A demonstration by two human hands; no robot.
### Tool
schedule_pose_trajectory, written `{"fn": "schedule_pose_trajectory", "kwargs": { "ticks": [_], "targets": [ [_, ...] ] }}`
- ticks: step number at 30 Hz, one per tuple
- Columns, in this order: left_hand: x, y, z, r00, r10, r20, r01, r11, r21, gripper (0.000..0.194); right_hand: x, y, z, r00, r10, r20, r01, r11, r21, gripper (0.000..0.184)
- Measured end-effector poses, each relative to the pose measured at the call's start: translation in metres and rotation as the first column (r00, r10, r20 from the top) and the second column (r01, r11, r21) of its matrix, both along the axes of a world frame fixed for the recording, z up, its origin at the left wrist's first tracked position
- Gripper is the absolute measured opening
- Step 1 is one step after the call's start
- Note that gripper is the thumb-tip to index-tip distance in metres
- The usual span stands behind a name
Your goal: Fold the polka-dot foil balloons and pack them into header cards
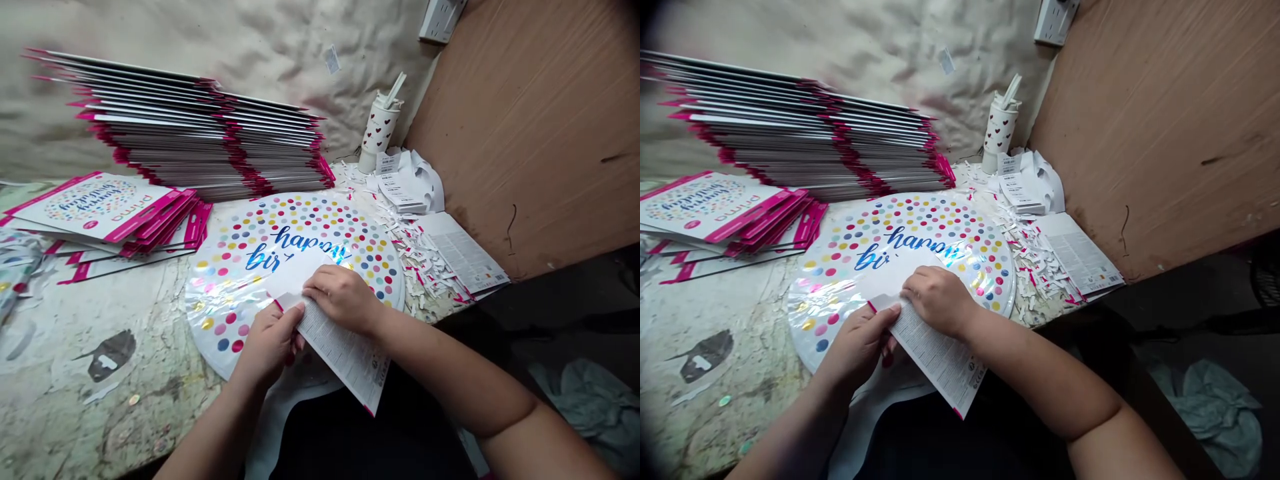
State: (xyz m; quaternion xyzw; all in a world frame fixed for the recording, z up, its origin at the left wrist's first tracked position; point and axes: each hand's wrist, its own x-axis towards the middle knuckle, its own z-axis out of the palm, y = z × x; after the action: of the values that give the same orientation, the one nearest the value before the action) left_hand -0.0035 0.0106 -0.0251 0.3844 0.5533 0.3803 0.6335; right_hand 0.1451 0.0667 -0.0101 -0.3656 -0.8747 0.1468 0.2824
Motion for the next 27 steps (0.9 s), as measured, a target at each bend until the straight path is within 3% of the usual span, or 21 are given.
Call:
{"fn": "schedule_pose_trajectory", "kwargs": {
  "ticks": [6,12,15,17,20,22,24,25,27],
  "targets": [
    [-0.001,-0.003,0.004,0.998,-0.044,-0.034,0.044,0.999,0.011,0.036,0.003,-0.001,0.003,1.000,0.001,0.013,0.000,0.998,-0.070,0.013],
    [0.001,-0.004,0.016,0.990,-0.071,-0.120,0.078,0.996,0.050,0.031,-0.003,-0.014,0.024,0.911,0.030,0.412,-0.043,0.999,0.023,0.014],
    [0.004,-0.004,0.019,0.989,-0.073,-0.127,0.083,0.994,0.077,0.030,-0.012,-0.016,0.030,0.872,0.030,0.488,-0.084,0.992,0.089,0.014],
    [0.004,-0.004,0.018,0.990,-0.075,-0.119,0.083,0.994,0.070,0.029,-0.011,-0.010,0.031,0.875,-0.020,0.484,-0.044,0.992,0.119,0.015],
    [-0.004,-0.004,0.015,0.993,-0.016,-0.120,0.022,0.999,0.045,0.028,0.023,0.005,0.034,0.825,-0.303,0.477,0.256,0.953,0.162,0.018],
    [-0.015,-0.004,0.011,0.989,0.090,-0.116,-0.085,0.995,0.046,0.026,0.067,0.009,0.037,0.675,-0.474,0.566,0.490,0.861,0.137,0.019],
    [-0.026,-0.004,0.007,0.976,0.193,-0.100,-0.192,0.981,0.020,0.024,0.116,0.001,0.039,0.529,-0.388,0.754,0.608,0.793,-0.019,0.017],
    [-0.028,-0.004,0.005,0.968,0.238,-0.082,-0.239,0.971,-0.011,0.022,0.137,-0.006,0.040,0.498,-0.309,0.810,0.641,0.760,-0.104,0.016],
    [-0.026,-0.005,0.004,0.943,0.331,-0.015,-0.331,0.940,-0.076,0.016,0.159,-0.026,0.040,0.534,-0.279,0.798,0.642,0.748,-0.169,0.020]
  ]
}}
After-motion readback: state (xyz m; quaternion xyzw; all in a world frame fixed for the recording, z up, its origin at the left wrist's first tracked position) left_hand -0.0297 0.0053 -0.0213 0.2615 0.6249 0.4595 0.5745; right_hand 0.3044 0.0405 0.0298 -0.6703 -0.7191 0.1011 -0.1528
